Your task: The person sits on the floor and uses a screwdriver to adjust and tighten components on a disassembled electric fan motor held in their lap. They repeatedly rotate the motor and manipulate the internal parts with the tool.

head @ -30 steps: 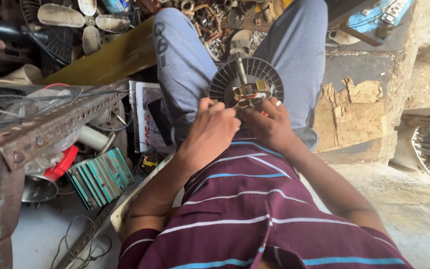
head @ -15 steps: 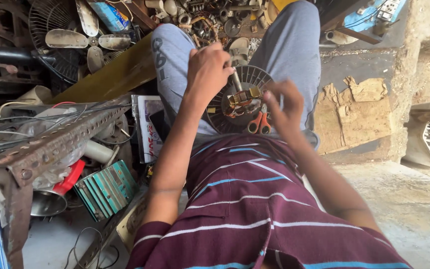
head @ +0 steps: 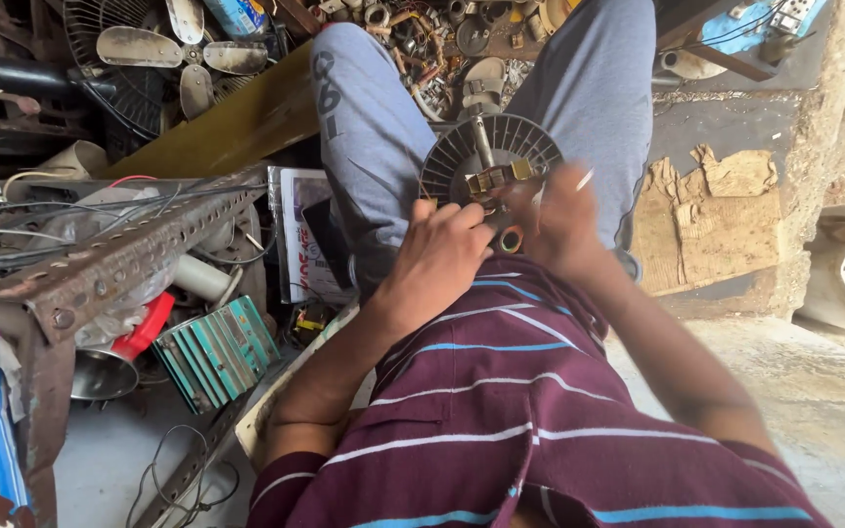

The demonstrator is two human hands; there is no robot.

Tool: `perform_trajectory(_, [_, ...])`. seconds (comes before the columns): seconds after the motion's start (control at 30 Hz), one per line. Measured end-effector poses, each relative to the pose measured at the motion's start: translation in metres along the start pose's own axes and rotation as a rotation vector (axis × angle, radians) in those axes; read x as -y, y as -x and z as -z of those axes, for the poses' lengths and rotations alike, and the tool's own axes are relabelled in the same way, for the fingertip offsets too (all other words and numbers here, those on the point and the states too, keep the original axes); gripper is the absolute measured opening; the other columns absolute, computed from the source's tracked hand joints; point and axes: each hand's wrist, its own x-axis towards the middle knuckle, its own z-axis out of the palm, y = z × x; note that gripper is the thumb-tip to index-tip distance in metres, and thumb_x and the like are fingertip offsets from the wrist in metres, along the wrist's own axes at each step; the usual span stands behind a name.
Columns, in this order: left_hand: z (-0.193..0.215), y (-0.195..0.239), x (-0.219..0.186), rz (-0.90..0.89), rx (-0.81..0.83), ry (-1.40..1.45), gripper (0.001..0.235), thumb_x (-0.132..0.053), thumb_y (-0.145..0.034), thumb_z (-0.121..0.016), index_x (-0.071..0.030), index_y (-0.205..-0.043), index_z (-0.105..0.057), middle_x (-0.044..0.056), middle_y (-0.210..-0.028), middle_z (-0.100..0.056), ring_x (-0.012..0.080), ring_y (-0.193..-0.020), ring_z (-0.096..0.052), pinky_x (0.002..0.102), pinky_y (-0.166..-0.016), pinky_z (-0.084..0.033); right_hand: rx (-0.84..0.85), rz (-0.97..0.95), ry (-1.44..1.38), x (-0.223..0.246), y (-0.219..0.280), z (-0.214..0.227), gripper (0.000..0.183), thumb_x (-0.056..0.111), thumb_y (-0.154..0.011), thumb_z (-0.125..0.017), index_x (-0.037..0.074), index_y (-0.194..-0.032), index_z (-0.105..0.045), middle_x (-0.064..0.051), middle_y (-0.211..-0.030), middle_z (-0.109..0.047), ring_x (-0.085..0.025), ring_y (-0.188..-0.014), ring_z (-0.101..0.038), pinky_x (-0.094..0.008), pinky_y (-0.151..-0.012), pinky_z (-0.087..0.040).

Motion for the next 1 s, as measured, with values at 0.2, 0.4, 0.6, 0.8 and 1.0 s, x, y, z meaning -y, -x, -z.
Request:
perform_trajectory(0.2, [0.021,-0.027,-0.006,-0.056,-0.167,-0.193,0.005,-0.011,-0.086,-0.069,-0.01,-0.085,-0.073,0.003,-0.088,-0.064,0.021,-0.089,-0.062,0.046,-0.093,-0.04,-0.025,-0.125,-0.08,0.019,0.031,-0.013,0.021,0.009,-0.08,-0.085,0.01,-0.097,-0.073,-0.009,-0.089,-0.061,-0.025,-0.08,-0.058,-0.037,-0.069,-0.046])
perform_trajectory(0.4, [0.024,-0.069,0.004,-0.104,0.069,-0.094,0.009,-0.012,-0.085,-0.071,-0.011,-0.077,-0.074,0.006,-0.083,-0.065,0.0238,-0.088,-0.064,0.045,-0.085,-0.04,-0.125,-0.337,-0.18,0.017,0.025,-0.019,0.026,0.008,-0.08,-0.085,-0.002,-0.1,-0.072,-0.009,-0.08,-0.056,-0.021,-0.069,-0.056,-0.034,-0.063,-0.043])
perform_trajectory(0.6, [-0.004,-0.101,0.034,-0.05,0.007,-0.141,0.013,-0.019,-0.085,-0.076,-0.009,-0.075,-0.076,0.007,-0.083,-0.068,0.0237,-0.086,-0.067,0.048,-0.086,-0.039,-0.091,-0.544,-0.322,0.01,0.031,-0.03,0.009,0.01,-0.089,-0.081,0.004,-0.092,-0.075,-0.003,-0.076,-0.063,-0.011,-0.062,-0.061,-0.028,-0.059,-0.046])
perform_trajectory(0.8, [-0.03,-0.108,0.081,0.214,0.115,-0.014,0.019,-0.031,-0.081,-0.08,-0.013,-0.086,-0.078,0.005,-0.082,-0.068,0.0195,-0.074,-0.066,0.043,-0.084,-0.037,-0.159,-0.511,-0.374,-0.004,0.006,-0.01,0.021,0.018,-0.098,-0.074,-0.002,-0.096,-0.074,-0.009,-0.086,-0.062,-0.016,-0.077,-0.055,-0.03,-0.07,-0.043])
perform_trajectory(1.0, [0.0,-0.046,0.064,0.254,-0.246,-0.176,0.023,-0.03,-0.093,-0.076,-0.011,-0.081,-0.074,0.006,-0.076,-0.063,0.0245,-0.075,-0.063,0.046,-0.078,-0.035,0.331,-0.497,-0.731,-0.051,-0.037,-0.012,0.041,0.03,-0.111,-0.046,0.0,-0.102,-0.072,-0.008,-0.108,-0.061,-0.018,-0.102,-0.063,-0.033,-0.089,-0.053])
